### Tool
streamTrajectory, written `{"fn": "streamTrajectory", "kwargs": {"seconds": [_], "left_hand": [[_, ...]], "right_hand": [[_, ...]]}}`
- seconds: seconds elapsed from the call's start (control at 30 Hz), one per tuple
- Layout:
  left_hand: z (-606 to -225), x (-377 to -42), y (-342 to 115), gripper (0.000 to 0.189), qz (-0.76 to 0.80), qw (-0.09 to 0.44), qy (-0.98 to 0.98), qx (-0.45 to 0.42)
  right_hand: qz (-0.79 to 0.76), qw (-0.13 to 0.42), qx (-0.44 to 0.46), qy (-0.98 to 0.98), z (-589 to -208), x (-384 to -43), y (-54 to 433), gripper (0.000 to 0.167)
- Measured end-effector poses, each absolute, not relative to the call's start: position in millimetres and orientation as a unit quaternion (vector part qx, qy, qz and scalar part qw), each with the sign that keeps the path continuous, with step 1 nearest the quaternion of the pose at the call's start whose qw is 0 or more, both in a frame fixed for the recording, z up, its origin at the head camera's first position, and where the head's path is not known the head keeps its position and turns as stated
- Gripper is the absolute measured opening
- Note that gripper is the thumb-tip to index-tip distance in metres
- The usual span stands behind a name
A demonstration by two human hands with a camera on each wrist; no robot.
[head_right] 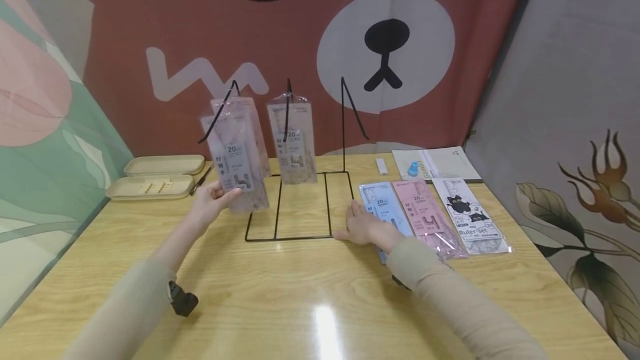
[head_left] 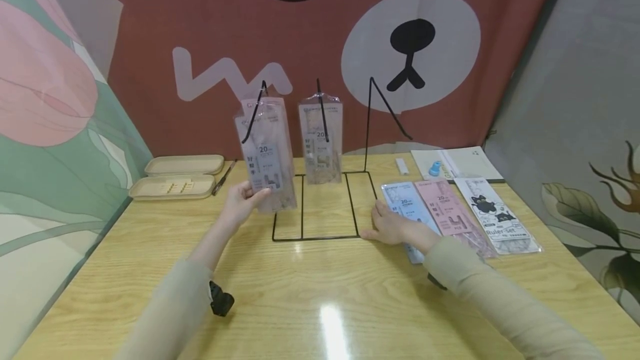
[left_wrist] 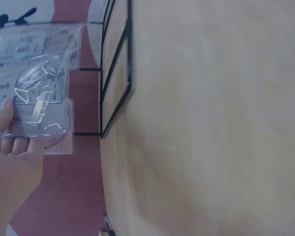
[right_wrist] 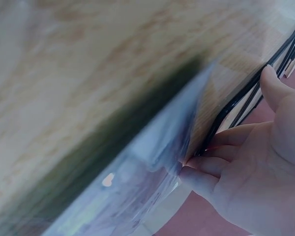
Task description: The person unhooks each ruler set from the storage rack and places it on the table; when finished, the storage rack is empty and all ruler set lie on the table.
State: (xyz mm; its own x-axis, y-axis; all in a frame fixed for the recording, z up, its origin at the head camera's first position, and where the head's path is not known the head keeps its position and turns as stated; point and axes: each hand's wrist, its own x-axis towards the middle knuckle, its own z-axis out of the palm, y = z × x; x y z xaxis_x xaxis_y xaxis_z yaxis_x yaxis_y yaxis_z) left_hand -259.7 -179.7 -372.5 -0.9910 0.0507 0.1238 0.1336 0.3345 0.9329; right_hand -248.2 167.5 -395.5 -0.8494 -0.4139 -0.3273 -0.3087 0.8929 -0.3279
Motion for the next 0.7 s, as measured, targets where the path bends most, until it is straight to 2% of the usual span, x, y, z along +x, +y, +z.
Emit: {"fn": "streamTrajectory", "kwargs": {"seconds": [0.23,0.53,0.7], "left_hand": [[-380,-221,-190,0.032,-0.582,0.028,-0.805,-0.112],[-381,-184,-204,0.023,-0.549,0.095,-0.8,-0.222],[-374,-166,-221,0.021,-0.574,0.1,-0.79,-0.193]], "right_hand": [[-0.141,0.205,-0.19,0.95,-396,-248,168,0.084],[-0.146,0.217,-0.181,0.948,-397,-249,169,0.086],[-0.148,0.216,-0.186,0.947,-395,-249,168,0.086]]}}
